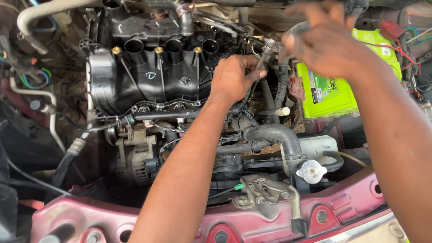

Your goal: The person works on a car engine, using a socket wrench to tighten bolts on the intake manifold and engine head. The person reaches into the engine bay, manipulates small hoses and wires, and uses tools to secure various components.

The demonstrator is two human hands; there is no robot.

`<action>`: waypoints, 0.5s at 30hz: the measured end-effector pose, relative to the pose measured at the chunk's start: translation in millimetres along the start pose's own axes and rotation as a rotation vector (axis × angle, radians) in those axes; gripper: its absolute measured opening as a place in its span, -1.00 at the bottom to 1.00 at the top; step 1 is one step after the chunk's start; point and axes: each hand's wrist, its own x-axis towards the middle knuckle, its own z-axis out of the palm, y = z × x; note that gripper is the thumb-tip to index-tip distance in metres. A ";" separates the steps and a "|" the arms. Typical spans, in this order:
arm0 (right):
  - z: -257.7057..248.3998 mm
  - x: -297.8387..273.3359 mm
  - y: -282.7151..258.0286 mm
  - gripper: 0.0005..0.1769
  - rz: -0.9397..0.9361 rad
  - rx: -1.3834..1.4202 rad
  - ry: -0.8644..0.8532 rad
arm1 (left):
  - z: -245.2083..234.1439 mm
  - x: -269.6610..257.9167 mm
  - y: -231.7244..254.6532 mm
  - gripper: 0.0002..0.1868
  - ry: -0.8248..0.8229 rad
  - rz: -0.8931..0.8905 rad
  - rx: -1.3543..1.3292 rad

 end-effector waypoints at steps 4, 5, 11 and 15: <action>13.8 39.6 18.8 -0.37 0.321 0.203 -0.135 | 5.6 5.3 -0.1 -0.75 -0.034 0.055 0.025; 17.2 37.4 24.5 -0.35 0.225 0.214 -0.105 | 6.3 7.5 -1.7 -0.75 -0.029 0.046 0.019; 20.8 1.5 25.4 -0.24 -0.219 0.232 0.036 | 10.1 5.6 -7.3 -0.75 0.032 0.067 -0.037; 5.3 12.5 18.6 -0.31 0.015 0.158 0.054 | 3.7 5.2 -2.9 -0.72 0.037 0.053 0.037</action>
